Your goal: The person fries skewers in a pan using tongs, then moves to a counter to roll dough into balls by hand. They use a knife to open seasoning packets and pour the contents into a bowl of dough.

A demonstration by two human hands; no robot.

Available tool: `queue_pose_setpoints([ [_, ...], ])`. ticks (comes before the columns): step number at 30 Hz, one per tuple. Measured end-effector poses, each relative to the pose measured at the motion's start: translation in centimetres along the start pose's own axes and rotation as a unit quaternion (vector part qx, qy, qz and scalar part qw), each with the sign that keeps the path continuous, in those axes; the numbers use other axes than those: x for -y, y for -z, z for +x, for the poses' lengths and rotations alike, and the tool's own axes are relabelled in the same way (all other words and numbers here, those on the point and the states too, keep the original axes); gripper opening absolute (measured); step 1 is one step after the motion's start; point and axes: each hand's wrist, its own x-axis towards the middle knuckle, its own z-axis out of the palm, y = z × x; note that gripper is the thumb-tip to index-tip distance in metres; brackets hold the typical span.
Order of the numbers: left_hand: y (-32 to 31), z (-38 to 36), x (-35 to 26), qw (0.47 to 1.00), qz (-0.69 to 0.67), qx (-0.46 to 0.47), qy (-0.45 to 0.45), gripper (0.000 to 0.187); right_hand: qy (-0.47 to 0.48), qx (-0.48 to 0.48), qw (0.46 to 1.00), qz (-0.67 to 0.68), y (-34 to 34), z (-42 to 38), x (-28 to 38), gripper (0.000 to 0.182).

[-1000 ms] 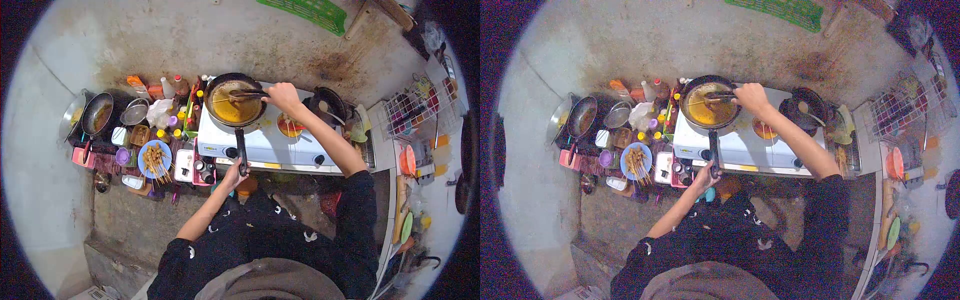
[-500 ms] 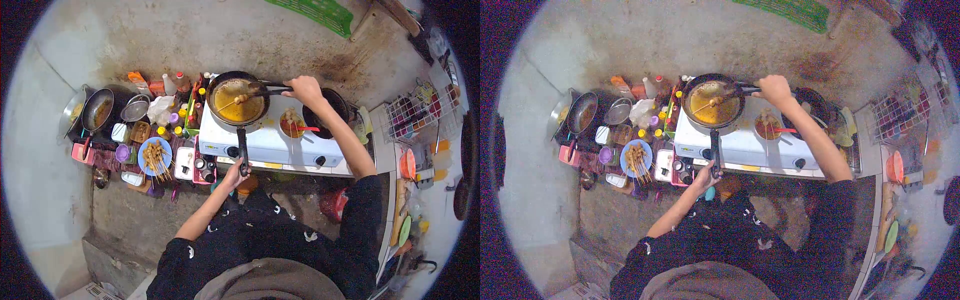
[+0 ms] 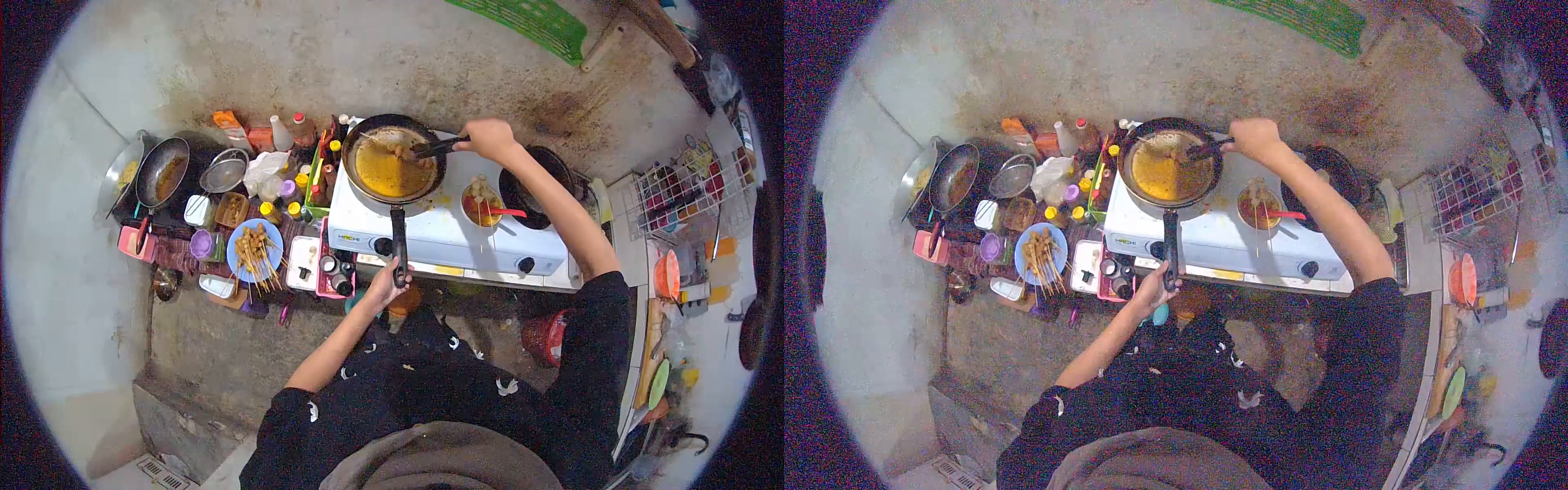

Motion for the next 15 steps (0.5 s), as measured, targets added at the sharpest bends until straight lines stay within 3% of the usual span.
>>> queue_pose_setpoints([
  [6,0.1,0.2,0.2,1.000,-0.012,-0.002,0.000,0.037,-0.059,0.146,0.984,0.083,1.3,0.7,-0.2,0.041],
  [13,0.1,0.1,0.1,1.000,-0.009,-0.010,0.003,0.036,-0.061,0.160,0.975,0.140,0.2,0.2,-0.2,0.042],
  [15,0.1,0.2,0.1,1.000,-0.013,-0.010,0.001,0.036,-0.063,0.121,0.982,0.129,0.7,-0.5,-0.1,0.041],
])
